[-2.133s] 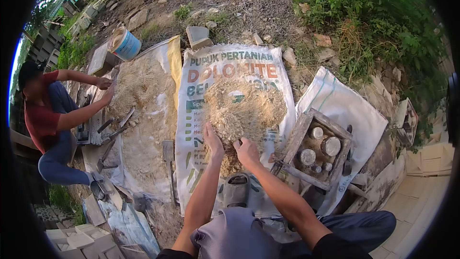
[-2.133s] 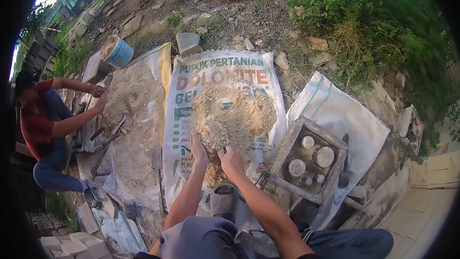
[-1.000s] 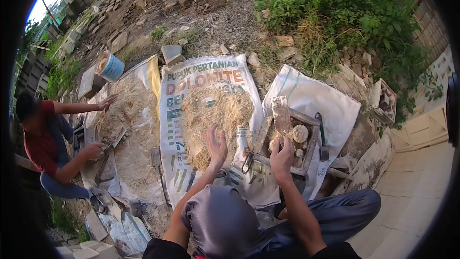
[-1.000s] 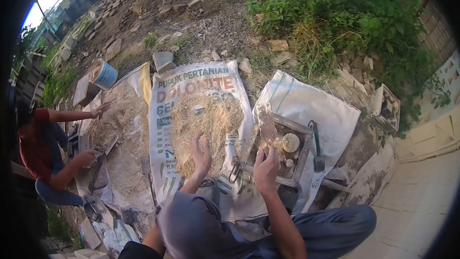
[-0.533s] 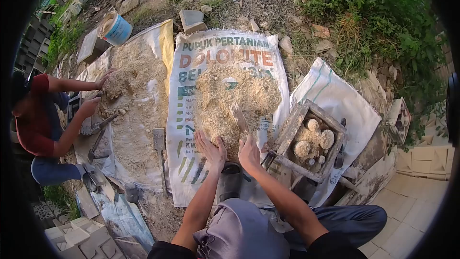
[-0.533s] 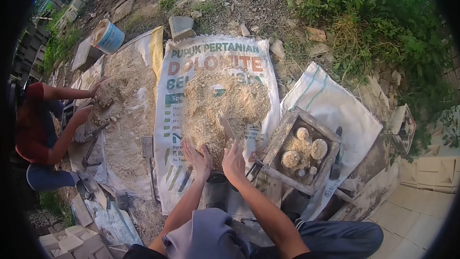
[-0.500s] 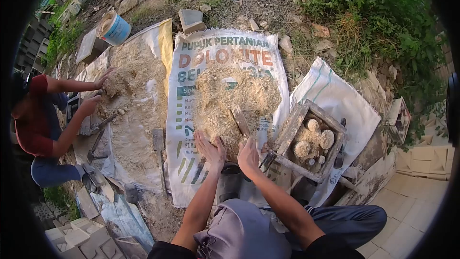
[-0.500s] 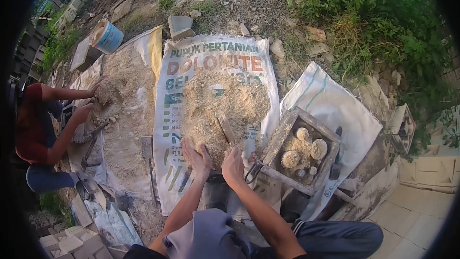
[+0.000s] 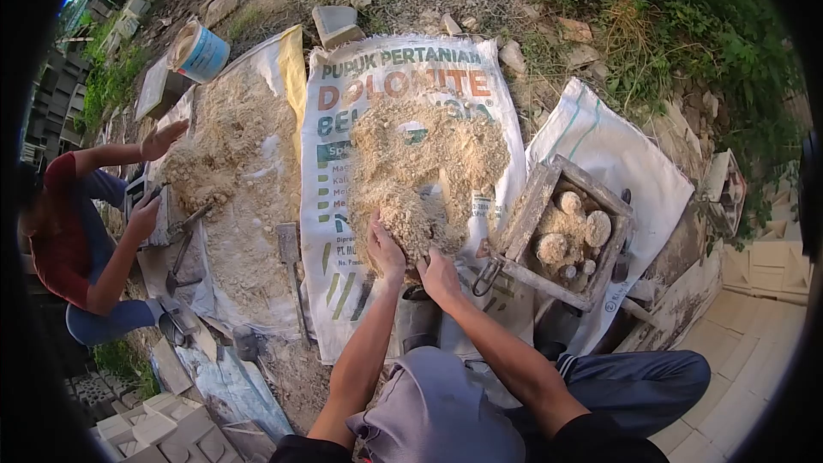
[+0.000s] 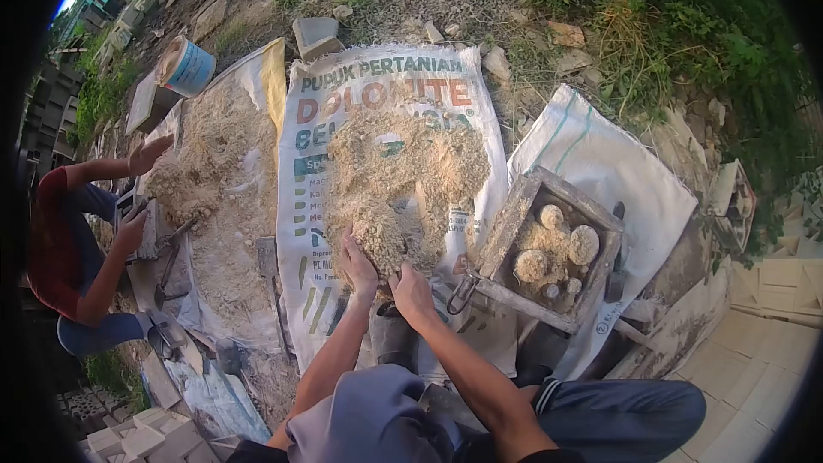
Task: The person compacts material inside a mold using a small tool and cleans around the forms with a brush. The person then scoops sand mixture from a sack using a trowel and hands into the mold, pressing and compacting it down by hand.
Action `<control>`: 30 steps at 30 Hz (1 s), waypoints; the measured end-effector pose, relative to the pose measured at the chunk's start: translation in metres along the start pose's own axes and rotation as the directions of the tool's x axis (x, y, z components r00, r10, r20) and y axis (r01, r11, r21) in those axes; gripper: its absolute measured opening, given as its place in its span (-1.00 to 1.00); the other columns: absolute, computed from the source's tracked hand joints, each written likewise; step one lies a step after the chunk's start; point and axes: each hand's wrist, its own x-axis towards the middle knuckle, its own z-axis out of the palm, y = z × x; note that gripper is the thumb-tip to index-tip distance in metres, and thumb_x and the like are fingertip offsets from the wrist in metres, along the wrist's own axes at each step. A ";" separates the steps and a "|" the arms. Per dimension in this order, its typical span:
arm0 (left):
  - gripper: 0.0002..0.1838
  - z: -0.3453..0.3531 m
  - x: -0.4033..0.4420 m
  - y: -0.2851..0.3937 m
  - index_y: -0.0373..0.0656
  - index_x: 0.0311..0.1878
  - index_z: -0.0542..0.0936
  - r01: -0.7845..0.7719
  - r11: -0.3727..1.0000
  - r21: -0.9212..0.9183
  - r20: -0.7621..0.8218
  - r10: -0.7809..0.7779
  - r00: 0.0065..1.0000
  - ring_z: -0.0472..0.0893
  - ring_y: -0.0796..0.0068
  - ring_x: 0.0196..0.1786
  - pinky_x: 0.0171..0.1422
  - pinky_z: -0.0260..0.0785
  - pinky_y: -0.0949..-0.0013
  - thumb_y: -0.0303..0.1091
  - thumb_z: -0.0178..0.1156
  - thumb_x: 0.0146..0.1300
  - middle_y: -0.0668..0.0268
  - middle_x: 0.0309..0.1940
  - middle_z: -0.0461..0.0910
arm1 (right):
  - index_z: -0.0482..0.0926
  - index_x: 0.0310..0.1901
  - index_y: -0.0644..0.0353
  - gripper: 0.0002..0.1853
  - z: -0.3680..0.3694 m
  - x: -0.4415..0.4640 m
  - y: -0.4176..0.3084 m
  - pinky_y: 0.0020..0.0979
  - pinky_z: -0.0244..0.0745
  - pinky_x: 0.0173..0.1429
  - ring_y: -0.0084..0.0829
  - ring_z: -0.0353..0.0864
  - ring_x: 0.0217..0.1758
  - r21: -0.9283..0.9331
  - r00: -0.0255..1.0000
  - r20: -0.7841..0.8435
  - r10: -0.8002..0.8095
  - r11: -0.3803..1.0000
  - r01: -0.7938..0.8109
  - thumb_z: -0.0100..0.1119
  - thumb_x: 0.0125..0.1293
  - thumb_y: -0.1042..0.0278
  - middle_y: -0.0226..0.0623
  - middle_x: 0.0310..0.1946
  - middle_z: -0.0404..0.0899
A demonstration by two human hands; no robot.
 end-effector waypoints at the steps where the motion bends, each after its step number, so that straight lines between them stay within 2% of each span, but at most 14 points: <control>1: -0.47 -0.001 0.001 0.002 -0.36 0.27 0.43 0.047 0.998 -0.052 -0.003 -0.047 0.999 0.40 0.22 0.29 0.42 0.12 0.25 -0.11 -0.25 0.54 0.04 0.22 0.47 | 0.45 -0.23 0.37 -0.70 -0.006 -0.003 -0.006 0.09 0.41 -0.10 0.31 0.54 -0.22 0.012 1.000 -0.012 0.007 1.000 -0.007 0.16 0.27 0.24 0.29 -0.39 0.55; 5: -0.47 0.015 0.003 0.067 -0.36 0.27 0.43 0.063 0.993 -0.098 0.057 -0.058 0.997 0.43 0.31 0.24 0.38 0.17 0.32 -0.12 -0.25 0.55 0.08 0.22 0.48 | 0.45 -0.25 0.41 -0.67 -0.049 -0.009 -0.032 0.08 0.43 -0.09 0.29 0.54 -0.18 0.051 0.999 0.006 0.033 0.998 -0.033 0.16 0.28 0.22 0.33 -0.36 0.55; 7: -0.48 0.030 0.006 0.076 -0.36 0.28 0.42 -0.039 0.990 -0.137 0.081 0.050 0.995 0.46 0.36 0.18 0.33 0.21 0.35 -0.13 -0.26 0.55 0.13 0.16 0.51 | 0.47 -0.27 0.42 -0.67 -0.071 -0.014 -0.040 0.08 0.42 -0.09 0.32 0.52 -0.17 0.092 0.997 -0.055 0.057 0.994 -0.051 0.18 0.26 0.22 0.35 -0.35 0.54; 9: -0.49 0.050 -0.005 0.110 -0.36 0.27 0.43 0.006 0.972 -0.235 0.147 0.030 0.989 0.47 0.41 0.14 0.28 0.25 0.37 -0.14 -0.25 0.55 0.14 0.13 0.52 | 0.47 -0.25 0.44 -0.66 -0.095 -0.025 -0.041 0.08 0.43 -0.12 0.34 0.51 -0.21 0.158 0.982 -0.191 0.009 0.987 0.022 0.18 0.25 0.23 0.34 -0.39 0.54; 10: -0.49 0.062 -0.011 0.124 -0.35 0.26 0.44 0.052 0.938 -0.343 0.219 0.027 0.975 0.48 0.41 0.10 0.25 0.27 0.36 -0.15 -0.26 0.55 0.13 0.08 0.54 | 0.48 -0.21 0.45 -0.66 -0.107 -0.032 -0.039 0.07 0.43 -0.14 0.34 0.52 -0.24 0.077 0.944 -0.320 -0.081 0.991 0.111 0.17 0.25 0.23 0.32 -0.42 0.54; 14: -0.48 0.112 -0.057 0.162 -0.35 0.26 0.44 -0.022 0.957 -0.289 0.365 0.131 0.922 0.50 0.38 0.09 0.24 0.28 0.36 -0.13 -0.27 0.55 0.13 0.06 0.56 | 0.45 -0.14 0.46 -0.64 -0.161 -0.055 -0.017 0.07 0.43 -0.14 0.30 0.55 -0.23 0.190 0.932 -0.343 0.119 0.980 -0.055 0.16 0.26 0.25 0.32 -0.40 0.55; 15: -0.48 0.122 -0.067 0.161 -0.35 0.26 0.43 0.032 0.977 -0.209 0.468 0.071 0.881 0.50 0.33 0.12 0.26 0.27 0.32 -0.13 -0.28 0.55 0.11 0.09 0.55 | 0.45 -0.14 0.46 -0.64 -0.170 -0.062 -0.008 0.07 0.43 -0.14 0.30 0.55 -0.23 0.201 0.924 -0.360 0.126 0.978 -0.055 0.16 0.26 0.25 0.32 -0.40 0.55; 17: -0.46 0.151 -0.090 0.153 -0.35 0.26 0.43 -0.149 0.979 -0.140 0.526 0.201 0.827 0.48 0.26 0.18 0.31 0.24 0.28 -0.11 -0.30 0.55 0.06 0.12 0.54 | 0.44 -0.17 0.45 -0.66 -0.189 -0.075 0.011 0.07 0.42 -0.16 0.29 0.55 -0.24 0.226 0.863 -0.454 0.220 0.966 -0.127 0.14 0.27 0.26 0.30 -0.40 0.56; 19: -0.44 0.170 -0.108 0.154 -0.35 0.26 0.43 -0.004 0.997 -0.071 0.696 0.053 0.716 0.44 0.21 0.25 0.37 0.18 0.26 -0.08 -0.32 0.55 0.00 0.17 0.50 | 0.43 -0.16 0.43 -0.68 -0.204 -0.086 0.035 0.05 0.43 -0.16 0.26 0.56 -0.24 0.232 0.837 -0.472 0.275 0.955 -0.183 0.13 0.28 0.28 0.24 -0.38 0.57; 21: -0.42 0.179 -0.124 0.158 -0.34 0.27 0.43 -0.030 0.998 -0.063 0.726 0.066 0.684 0.41 0.22 0.29 0.41 0.15 0.29 -0.05 -0.34 0.56 0.00 0.20 0.48 | 0.42 -0.12 0.41 -0.69 -0.210 -0.090 0.061 0.02 0.44 -0.11 0.22 0.56 -0.20 0.138 0.742 -0.629 0.233 0.972 -0.189 0.14 0.29 0.30 0.21 -0.33 0.57; 23: -0.41 0.183 -0.123 0.157 -0.33 0.29 0.41 -0.083 0.983 -0.166 0.850 0.185 0.493 0.38 0.25 0.33 0.45 0.13 0.28 -0.03 -0.36 0.56 0.02 0.21 0.48 | 0.39 -0.06 0.37 -0.67 -0.222 -0.101 0.074 -0.01 0.45 -0.07 0.17 0.55 -0.14 0.100 0.726 -0.629 0.279 0.955 -0.280 0.16 0.29 0.31 0.16 -0.23 0.53; 25: -0.42 0.182 -0.122 0.154 -0.28 0.27 0.43 -0.001 0.971 -0.240 0.830 0.205 0.519 0.35 0.25 0.37 0.53 -0.01 0.18 -0.04 -0.37 0.56 0.10 0.22 0.48 | 0.36 -0.01 0.29 -0.69 -0.232 -0.109 0.083 -0.05 0.49 -0.06 0.02 0.56 -0.05 0.034 0.662 -0.644 0.384 0.879 -0.476 0.14 0.33 0.32 0.00 -0.11 0.48; 28: -0.51 0.160 -0.084 0.147 -0.18 0.18 0.51 -0.280 0.946 -0.163 0.758 0.301 0.578 0.33 0.22 0.40 0.58 -0.32 0.01 -0.13 -0.36 0.55 0.19 0.22 0.50 | 0.35 0.05 0.27 -0.67 -0.239 -0.115 0.085 -0.06 0.47 0.00 0.01 0.51 0.03 -0.155 0.588 -0.773 0.238 0.827 -0.540 0.13 0.33 0.34 -0.05 -0.08 0.44; 30: -0.54 0.132 -0.057 0.138 -0.17 0.16 0.51 -0.415 0.908 -0.052 0.648 0.347 0.678 0.34 0.22 0.39 0.57 -0.30 -0.02 -0.13 -0.31 0.54 0.16 0.20 0.50 | 0.34 0.08 0.28 -0.64 -0.243 -0.109 0.078 -0.05 0.45 0.04 0.01 0.48 0.06 -0.166 0.605 -0.775 0.184 0.864 -0.475 0.12 0.33 0.35 -0.03 -0.06 0.43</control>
